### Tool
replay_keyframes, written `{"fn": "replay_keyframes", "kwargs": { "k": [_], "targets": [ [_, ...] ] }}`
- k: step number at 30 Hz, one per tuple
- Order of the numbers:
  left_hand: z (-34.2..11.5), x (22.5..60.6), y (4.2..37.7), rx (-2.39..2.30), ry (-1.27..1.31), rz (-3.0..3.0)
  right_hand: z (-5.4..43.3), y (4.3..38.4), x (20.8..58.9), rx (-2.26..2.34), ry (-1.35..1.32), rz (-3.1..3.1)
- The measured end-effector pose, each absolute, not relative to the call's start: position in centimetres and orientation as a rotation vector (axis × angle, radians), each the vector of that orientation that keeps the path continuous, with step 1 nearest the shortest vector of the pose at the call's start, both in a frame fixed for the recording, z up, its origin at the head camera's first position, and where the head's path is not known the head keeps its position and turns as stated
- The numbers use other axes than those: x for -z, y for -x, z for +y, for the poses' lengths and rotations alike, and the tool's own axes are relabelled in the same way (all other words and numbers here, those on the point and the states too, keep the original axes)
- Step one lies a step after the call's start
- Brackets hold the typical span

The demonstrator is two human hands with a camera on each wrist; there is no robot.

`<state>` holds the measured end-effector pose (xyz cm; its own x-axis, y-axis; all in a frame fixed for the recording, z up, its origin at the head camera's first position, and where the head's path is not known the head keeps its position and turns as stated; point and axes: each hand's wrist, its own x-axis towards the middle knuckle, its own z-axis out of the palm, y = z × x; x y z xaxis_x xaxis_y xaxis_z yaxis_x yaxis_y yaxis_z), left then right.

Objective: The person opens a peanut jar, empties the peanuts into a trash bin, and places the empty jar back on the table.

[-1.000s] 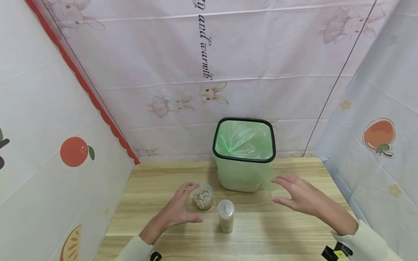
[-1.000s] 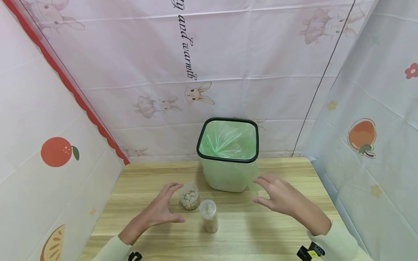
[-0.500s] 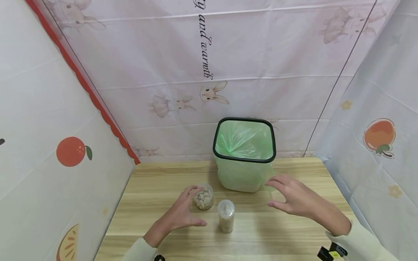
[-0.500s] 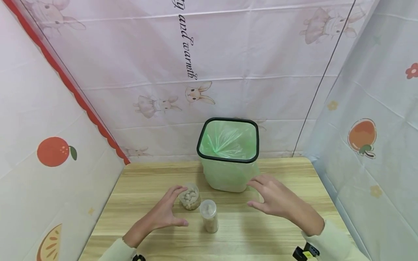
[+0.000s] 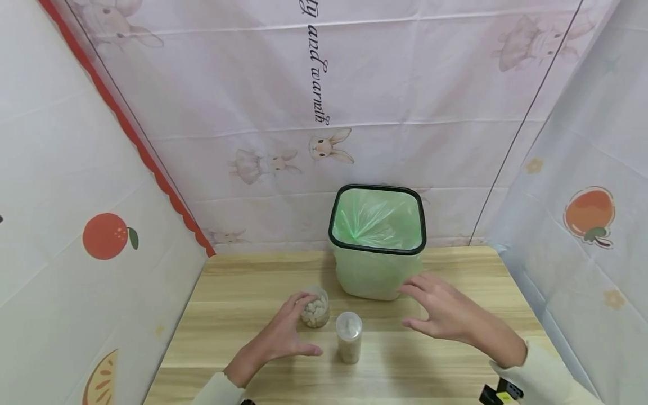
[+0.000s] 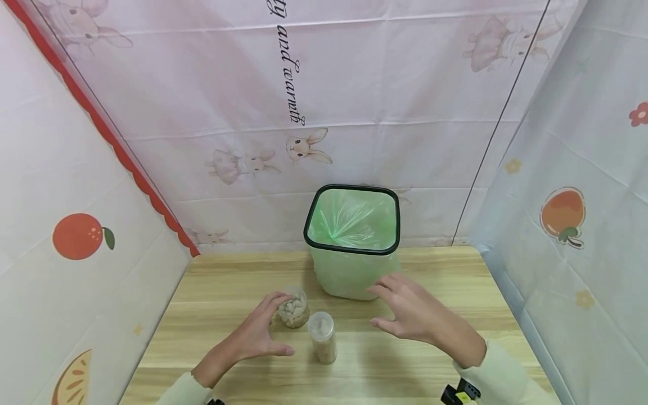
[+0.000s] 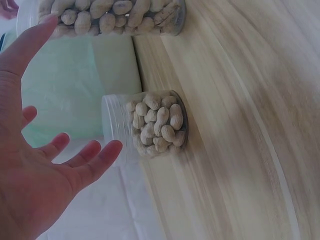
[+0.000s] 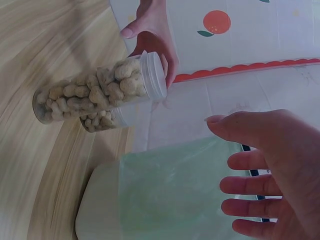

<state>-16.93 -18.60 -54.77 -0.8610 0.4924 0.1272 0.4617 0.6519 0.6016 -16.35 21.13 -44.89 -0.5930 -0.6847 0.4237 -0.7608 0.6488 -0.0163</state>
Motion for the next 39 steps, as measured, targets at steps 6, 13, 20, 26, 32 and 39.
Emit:
{"fn": "replay_keyframes", "kwargs": {
  "k": [6, 13, 20, 26, 32, 39],
  "targets": [
    [-18.3, 55.2, 16.7, -1.004, -0.813, 2.786, 19.9, 16.2, 45.1, -0.292, -1.194, -2.5],
    [-17.9, 55.6, 16.5, -1.012, -0.834, 2.784, 18.5, 16.1, 45.8, -0.275, -1.251, -2.513],
    [-17.7, 56.0, 16.2, -1.015, -0.83, 2.78, 17.5, 16.0, 46.4, -0.289, -1.286, -2.503],
    [-17.4, 56.1, 16.1, -1.035, -0.844, 2.769, 16.6, 16.1, 46.5, -0.28, -1.303, -2.477],
    [-16.9, 56.3, 16.0, -1.022, -0.841, 2.772, 15.9, 16.1, 46.5, -0.275, -1.322, -2.513],
    [-16.4, 56.9, 15.7, -1.051, -0.838, 2.748, 15.0, 16.0, 46.9, -0.256, -1.357, -2.522]
  ]
}}
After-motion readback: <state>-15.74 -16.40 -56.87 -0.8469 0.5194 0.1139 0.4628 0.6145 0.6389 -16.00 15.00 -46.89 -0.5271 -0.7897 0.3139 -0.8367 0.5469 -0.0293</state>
